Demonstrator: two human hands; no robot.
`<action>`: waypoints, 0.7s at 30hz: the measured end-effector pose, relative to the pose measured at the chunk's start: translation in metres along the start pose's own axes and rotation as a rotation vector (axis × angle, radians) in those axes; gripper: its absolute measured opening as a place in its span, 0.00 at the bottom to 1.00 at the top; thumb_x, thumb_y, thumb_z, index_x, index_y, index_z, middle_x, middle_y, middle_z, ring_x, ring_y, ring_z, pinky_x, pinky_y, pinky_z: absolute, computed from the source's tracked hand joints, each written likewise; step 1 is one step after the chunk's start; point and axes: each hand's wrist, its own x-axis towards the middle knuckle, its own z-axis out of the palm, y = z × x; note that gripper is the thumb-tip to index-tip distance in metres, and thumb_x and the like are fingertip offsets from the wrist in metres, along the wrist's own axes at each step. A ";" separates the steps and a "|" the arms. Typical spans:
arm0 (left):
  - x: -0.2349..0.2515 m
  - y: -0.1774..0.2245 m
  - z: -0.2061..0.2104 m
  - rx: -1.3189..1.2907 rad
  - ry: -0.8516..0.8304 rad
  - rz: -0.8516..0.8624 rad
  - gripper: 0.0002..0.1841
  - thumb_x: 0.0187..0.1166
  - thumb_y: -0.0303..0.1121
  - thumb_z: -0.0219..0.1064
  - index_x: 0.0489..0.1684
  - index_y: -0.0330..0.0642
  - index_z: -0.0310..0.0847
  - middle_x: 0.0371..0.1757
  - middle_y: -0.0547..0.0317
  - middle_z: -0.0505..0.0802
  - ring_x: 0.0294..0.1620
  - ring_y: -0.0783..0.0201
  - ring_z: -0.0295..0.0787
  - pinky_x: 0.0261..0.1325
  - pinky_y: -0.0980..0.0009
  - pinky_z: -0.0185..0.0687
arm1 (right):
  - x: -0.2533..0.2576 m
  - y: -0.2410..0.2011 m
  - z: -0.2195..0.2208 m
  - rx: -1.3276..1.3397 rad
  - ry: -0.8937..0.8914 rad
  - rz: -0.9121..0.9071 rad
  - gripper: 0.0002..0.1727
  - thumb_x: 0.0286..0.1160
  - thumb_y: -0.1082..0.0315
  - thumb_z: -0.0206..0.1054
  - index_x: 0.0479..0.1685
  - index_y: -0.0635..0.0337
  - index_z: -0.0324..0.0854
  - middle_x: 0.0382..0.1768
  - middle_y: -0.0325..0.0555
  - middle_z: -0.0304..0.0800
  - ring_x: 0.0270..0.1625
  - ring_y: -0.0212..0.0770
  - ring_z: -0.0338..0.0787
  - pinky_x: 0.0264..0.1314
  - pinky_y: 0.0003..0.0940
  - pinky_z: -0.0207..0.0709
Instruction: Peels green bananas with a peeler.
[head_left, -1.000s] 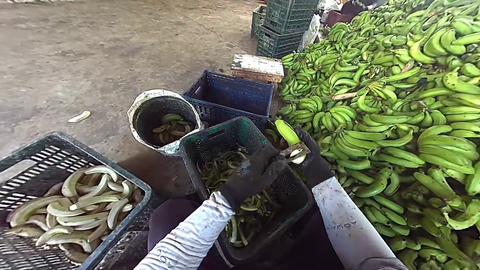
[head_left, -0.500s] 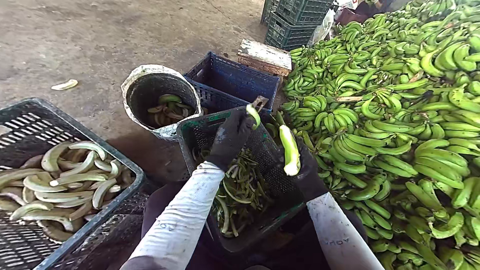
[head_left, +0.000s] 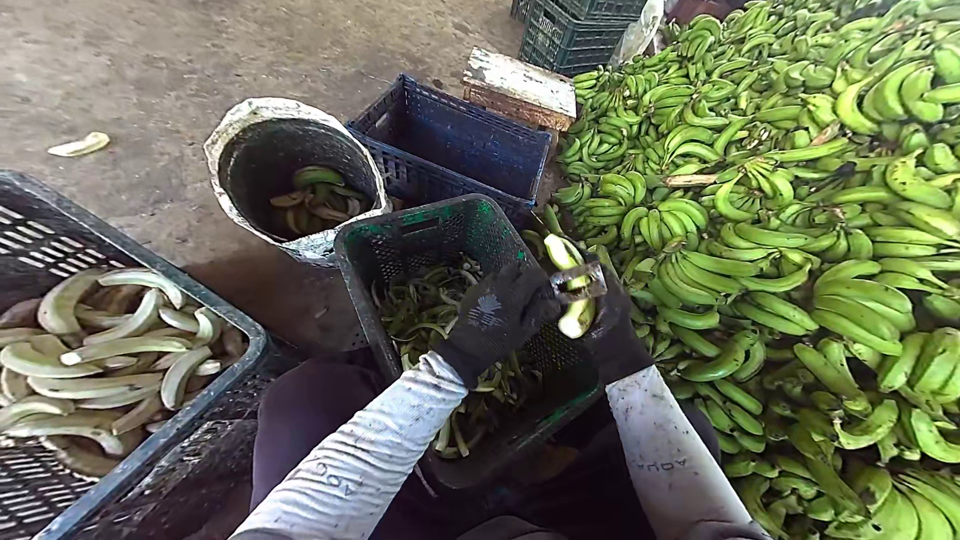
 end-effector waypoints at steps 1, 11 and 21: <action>0.003 -0.005 0.002 0.044 0.062 -0.003 0.20 0.79 0.48 0.71 0.60 0.45 0.86 0.47 0.44 0.90 0.45 0.43 0.90 0.44 0.46 0.87 | -0.001 0.003 0.005 0.050 0.027 0.027 0.18 0.90 0.58 0.49 0.65 0.52 0.79 0.46 0.37 0.90 0.45 0.29 0.89 0.48 0.30 0.87; -0.004 -0.006 -0.037 -0.433 0.069 -0.116 0.17 0.89 0.45 0.59 0.64 0.43 0.80 0.34 0.59 0.87 0.27 0.67 0.82 0.32 0.65 0.82 | 0.017 -0.004 -0.019 0.493 -0.040 0.189 0.33 0.87 0.34 0.44 0.59 0.53 0.81 0.36 0.48 0.91 0.29 0.38 0.90 0.27 0.34 0.87; -0.018 0.001 0.003 -0.486 -0.173 -0.046 0.17 0.86 0.44 0.63 0.62 0.42 0.82 0.40 0.57 0.89 0.36 0.66 0.86 0.44 0.64 0.86 | -0.001 -0.005 -0.006 0.137 -0.019 0.000 0.20 0.90 0.47 0.51 0.68 0.45 0.78 0.47 0.36 0.90 0.43 0.28 0.90 0.42 0.26 0.87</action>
